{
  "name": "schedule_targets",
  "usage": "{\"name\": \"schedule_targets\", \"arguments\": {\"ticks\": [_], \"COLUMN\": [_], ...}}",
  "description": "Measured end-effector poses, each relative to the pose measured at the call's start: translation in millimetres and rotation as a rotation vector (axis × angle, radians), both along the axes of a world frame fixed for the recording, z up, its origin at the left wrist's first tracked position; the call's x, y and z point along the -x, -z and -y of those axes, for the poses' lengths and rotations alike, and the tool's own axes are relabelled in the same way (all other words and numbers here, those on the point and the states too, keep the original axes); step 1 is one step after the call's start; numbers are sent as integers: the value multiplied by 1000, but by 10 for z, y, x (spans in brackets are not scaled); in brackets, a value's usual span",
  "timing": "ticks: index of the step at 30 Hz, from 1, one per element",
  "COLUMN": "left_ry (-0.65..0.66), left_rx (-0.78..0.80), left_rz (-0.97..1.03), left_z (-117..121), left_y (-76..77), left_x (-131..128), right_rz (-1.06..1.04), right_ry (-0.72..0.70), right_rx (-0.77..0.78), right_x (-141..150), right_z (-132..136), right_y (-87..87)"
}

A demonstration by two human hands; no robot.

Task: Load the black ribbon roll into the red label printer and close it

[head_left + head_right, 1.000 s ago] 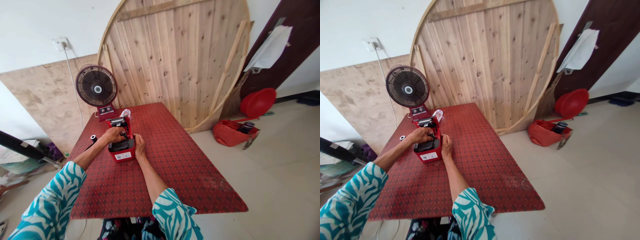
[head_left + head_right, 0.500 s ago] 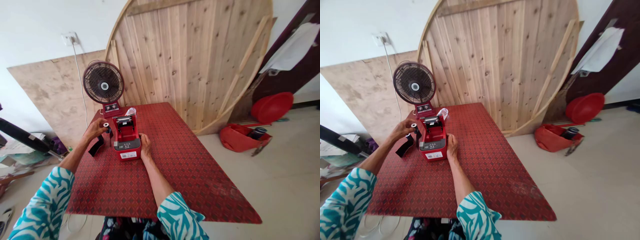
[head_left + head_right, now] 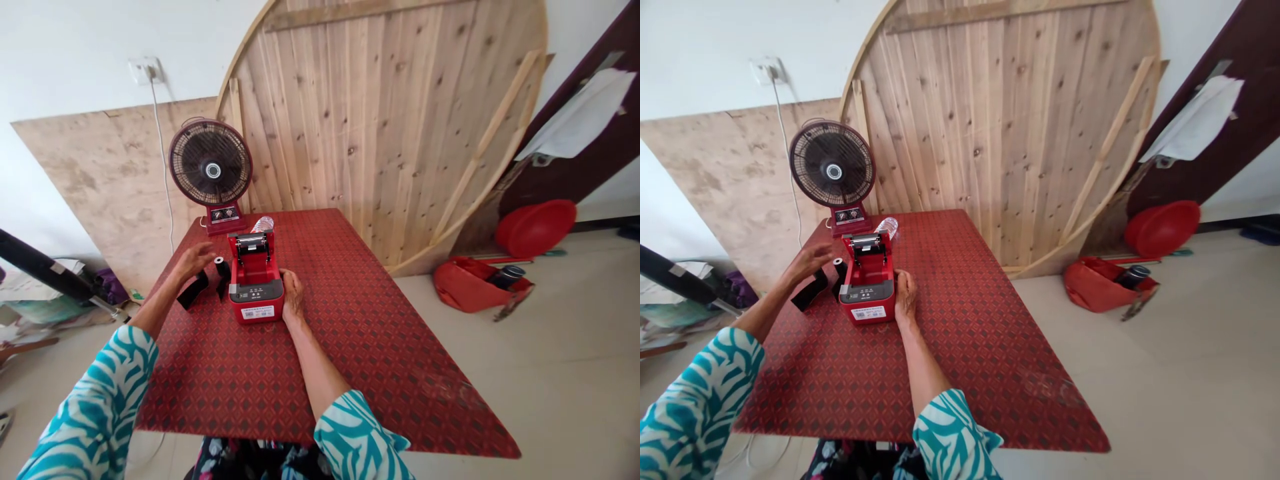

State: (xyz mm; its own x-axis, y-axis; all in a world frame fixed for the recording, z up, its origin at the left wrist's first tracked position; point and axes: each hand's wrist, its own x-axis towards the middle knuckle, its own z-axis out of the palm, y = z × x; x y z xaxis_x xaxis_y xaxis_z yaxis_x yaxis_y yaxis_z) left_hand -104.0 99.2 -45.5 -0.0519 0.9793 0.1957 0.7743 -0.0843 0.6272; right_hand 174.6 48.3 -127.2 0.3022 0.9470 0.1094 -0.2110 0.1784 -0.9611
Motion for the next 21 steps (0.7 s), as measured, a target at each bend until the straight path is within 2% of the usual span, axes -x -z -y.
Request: {"name": "schedule_targets", "arguments": {"ticks": [2, 4, 6, 9, 13, 15, 17, 19, 21], "left_ry": [-23, -45, 0, 71, 46, 18, 11, 45, 132], "left_rx": [-57, 15, 97, 123, 61, 36, 8, -18, -2], "left_rz": [276, 387, 433, 441, 415, 440, 492, 529, 492], "left_z": [71, 171, 267, 336, 335, 366, 443, 554, 662], "left_y": [66, 160, 262, 386, 453, 426, 333, 163, -63], "left_x": [233, 429, 526, 488, 365, 346, 326, 255, 101], "right_rz": [-9, -19, -27, -34, -32, -33, -33, -37, -39], "right_ry": [0, 4, 9, 16, 11, 6, 12, 16, 13], "right_rx": [9, 9, 0, -17, -16, -12, -10, -13, -8], "right_x": [5, 12, 19, 20, 12, 10, 12, 17, 23], "right_z": [-4, -15, -30, -38, -14, -4, -4, -12, -25], "right_y": [4, 16, 36, 53, 24, 3, -5, 1, 17]}}
